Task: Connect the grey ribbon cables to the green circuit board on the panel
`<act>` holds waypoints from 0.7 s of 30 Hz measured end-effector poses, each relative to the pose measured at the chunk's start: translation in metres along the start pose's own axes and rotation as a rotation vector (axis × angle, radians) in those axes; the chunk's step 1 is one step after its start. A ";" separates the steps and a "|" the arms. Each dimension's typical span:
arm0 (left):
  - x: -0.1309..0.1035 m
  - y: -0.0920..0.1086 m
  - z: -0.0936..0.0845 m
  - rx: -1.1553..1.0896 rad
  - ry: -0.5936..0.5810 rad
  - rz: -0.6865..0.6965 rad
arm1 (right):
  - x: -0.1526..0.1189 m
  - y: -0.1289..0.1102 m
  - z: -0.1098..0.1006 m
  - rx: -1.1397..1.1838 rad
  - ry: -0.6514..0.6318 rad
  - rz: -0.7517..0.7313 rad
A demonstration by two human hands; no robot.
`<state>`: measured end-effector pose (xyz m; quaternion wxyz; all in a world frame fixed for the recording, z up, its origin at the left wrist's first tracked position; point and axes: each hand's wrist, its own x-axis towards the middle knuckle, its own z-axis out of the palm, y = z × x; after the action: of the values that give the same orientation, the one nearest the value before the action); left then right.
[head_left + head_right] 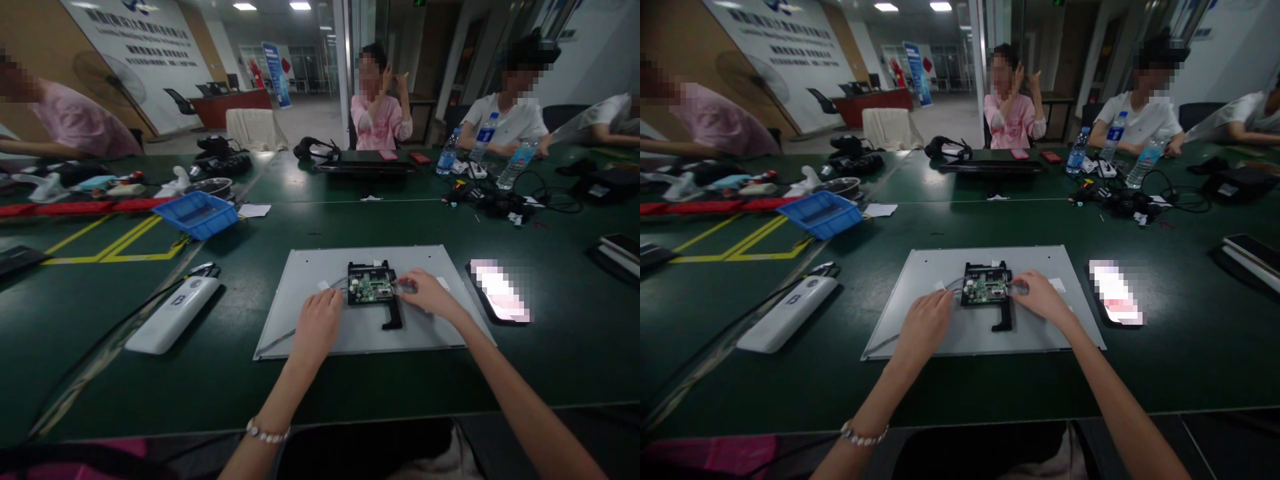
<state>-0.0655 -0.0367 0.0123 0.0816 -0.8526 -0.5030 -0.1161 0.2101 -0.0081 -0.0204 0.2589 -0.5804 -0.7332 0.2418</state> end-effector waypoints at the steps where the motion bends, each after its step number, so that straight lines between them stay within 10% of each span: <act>1: 0.001 -0.002 -0.001 0.013 -0.001 0.002 | 0.001 -0.001 0.002 -0.001 -0.006 -0.003; 7: 0.000 -0.032 -0.014 0.057 0.140 -0.002 | -0.003 -0.001 0.006 0.042 0.031 0.002; 13: -0.008 -0.051 -0.008 0.014 -0.039 -0.028 | -0.010 0.008 0.006 0.144 0.094 0.116; 21: 0.035 -0.024 -0.009 -0.130 -0.007 0.033 | -0.016 0.023 0.002 0.131 0.164 0.194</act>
<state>-0.0715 0.0020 0.0313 0.0261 -0.8647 -0.4803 -0.1444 0.2290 -0.0189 -0.0385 0.3308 -0.6483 -0.6326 0.2646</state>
